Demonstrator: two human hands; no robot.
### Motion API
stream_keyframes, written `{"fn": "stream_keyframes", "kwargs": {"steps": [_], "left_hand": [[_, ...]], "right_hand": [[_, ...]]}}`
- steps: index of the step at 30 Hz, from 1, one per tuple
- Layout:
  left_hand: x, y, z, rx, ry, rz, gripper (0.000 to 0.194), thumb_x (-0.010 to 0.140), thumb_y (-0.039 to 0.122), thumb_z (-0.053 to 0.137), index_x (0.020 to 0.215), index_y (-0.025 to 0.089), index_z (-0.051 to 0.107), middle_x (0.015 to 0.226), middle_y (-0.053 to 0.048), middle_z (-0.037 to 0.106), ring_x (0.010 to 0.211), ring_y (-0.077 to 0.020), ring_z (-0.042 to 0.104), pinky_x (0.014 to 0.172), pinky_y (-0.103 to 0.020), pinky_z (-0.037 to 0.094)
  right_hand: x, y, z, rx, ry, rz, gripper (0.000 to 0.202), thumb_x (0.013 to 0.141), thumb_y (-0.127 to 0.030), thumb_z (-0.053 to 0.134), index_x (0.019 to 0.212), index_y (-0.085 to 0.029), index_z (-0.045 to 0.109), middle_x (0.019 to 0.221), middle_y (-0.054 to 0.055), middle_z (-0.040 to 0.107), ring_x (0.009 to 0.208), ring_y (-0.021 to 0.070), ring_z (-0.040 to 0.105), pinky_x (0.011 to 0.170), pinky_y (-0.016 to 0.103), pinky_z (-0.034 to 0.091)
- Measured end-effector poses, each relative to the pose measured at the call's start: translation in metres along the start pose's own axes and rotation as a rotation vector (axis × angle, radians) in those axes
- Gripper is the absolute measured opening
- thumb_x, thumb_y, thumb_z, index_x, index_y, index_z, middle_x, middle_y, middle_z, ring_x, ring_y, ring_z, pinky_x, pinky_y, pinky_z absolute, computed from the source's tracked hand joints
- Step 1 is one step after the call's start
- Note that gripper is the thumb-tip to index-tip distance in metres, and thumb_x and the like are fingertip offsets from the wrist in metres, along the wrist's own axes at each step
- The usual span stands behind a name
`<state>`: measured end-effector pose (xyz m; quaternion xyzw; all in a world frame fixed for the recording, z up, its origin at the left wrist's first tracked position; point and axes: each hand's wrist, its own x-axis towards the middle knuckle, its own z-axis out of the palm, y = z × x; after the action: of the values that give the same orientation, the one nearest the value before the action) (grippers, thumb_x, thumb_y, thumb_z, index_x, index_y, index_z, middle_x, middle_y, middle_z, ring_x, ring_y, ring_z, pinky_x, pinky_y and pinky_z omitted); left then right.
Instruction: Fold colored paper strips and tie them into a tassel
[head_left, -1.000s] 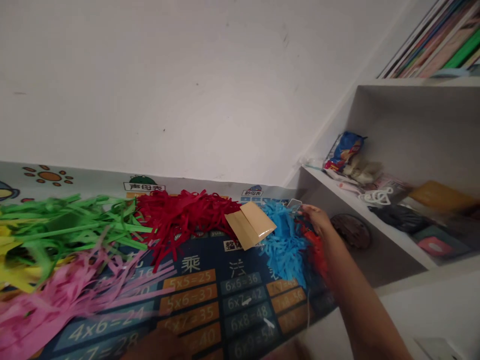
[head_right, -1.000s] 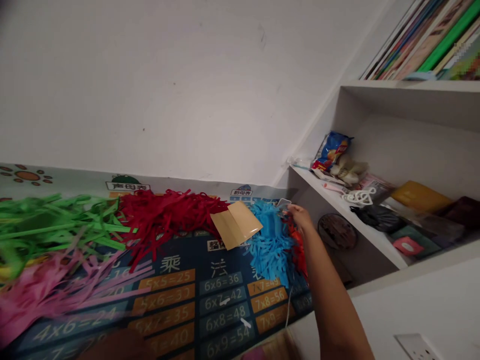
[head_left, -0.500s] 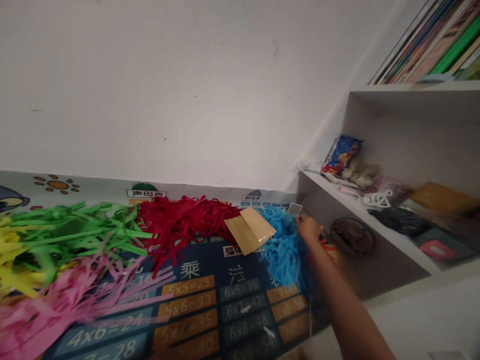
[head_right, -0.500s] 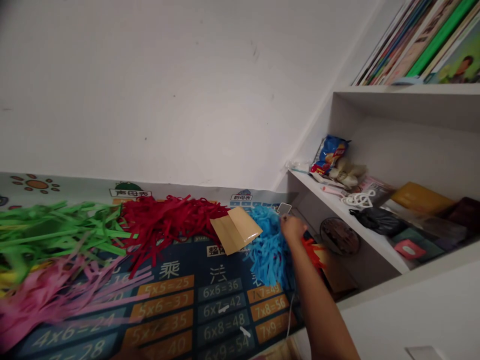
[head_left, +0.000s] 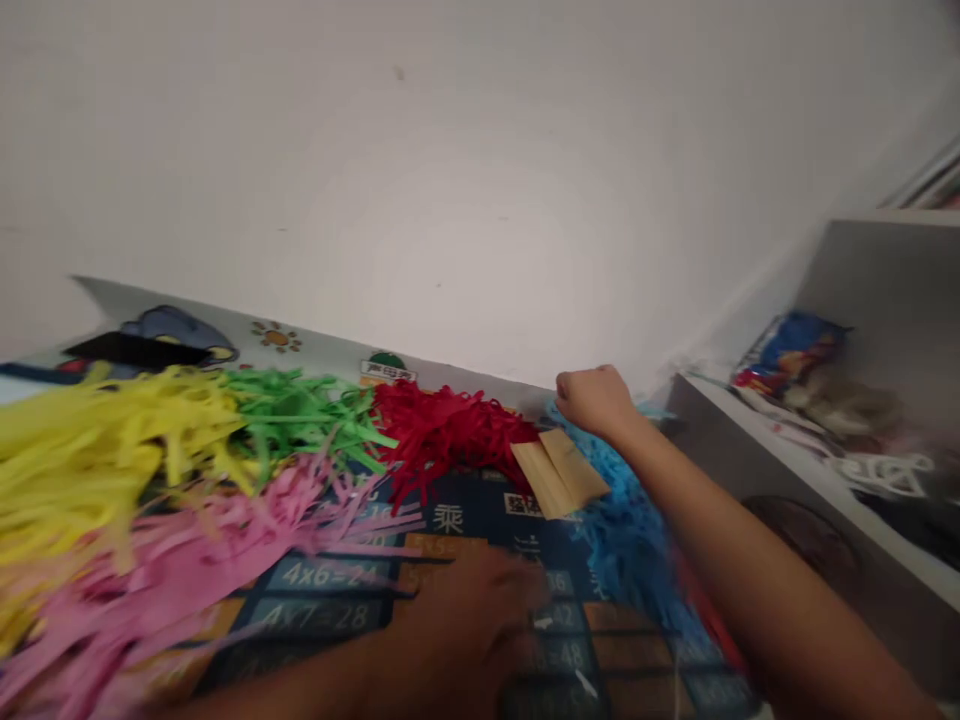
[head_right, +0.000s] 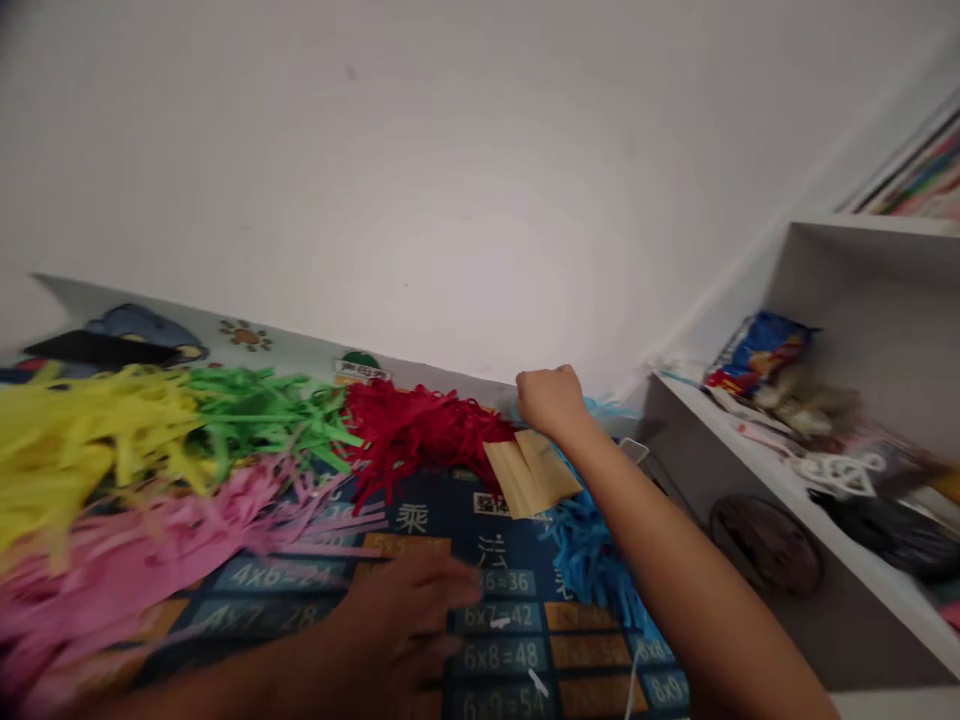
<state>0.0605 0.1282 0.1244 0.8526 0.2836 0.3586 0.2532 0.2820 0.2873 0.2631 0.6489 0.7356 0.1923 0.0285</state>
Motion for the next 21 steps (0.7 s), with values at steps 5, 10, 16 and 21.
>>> {"fn": "stream_keyframes", "kwargs": {"steps": [5,10,16,21], "left_hand": [[0.07,0.017,0.001,-0.819,0.393,-0.41,0.033,0.075,0.013,0.053,0.107,0.015,0.062,0.108,-0.009,0.067,0.101,-0.0198,0.063,0.089,-0.031,0.051],[0.086,-0.029,0.001,-0.901,0.599,-0.634,0.043,0.075,0.01,0.05,0.117,0.014,0.055,0.115,-0.01,0.064,0.107,-0.0216,0.062,0.092,-0.035,0.05],[0.014,-0.069,-0.02,-0.334,0.836,-0.506,0.042,0.079,0.017,0.053,0.121,0.017,0.051,0.13,-0.014,0.055,0.128,-0.0293,0.046,0.109,-0.053,0.033],[0.023,-0.057,-0.041,0.485,0.417,-0.115,0.049,0.083,0.014,0.054,0.132,0.018,0.05,0.139,-0.014,0.053,0.136,-0.0306,0.04,0.116,-0.061,0.01]], "right_hand": [[0.004,-0.068,-0.025,0.01,-0.005,-0.289,0.011,0.079,-0.022,0.062,0.084,-0.019,0.071,0.078,0.009,0.073,0.082,0.0243,0.067,0.08,0.033,0.037],[-0.017,-0.082,-0.011,0.079,0.07,-0.364,0.024,0.083,-0.011,0.053,0.098,-0.023,0.069,0.084,0.003,0.075,0.082,0.0197,0.066,0.089,0.032,0.038],[-0.07,-0.095,0.049,0.472,0.382,-0.27,0.022,0.085,-0.014,0.05,0.094,-0.023,0.068,0.088,0.004,0.075,0.083,0.0208,0.066,0.093,0.038,0.037],[-0.082,-0.123,0.061,0.597,0.471,-0.415,0.026,0.089,-0.009,0.047,0.092,-0.024,0.068,0.088,0.002,0.075,0.083,0.0184,0.067,0.095,0.04,0.033]]}}
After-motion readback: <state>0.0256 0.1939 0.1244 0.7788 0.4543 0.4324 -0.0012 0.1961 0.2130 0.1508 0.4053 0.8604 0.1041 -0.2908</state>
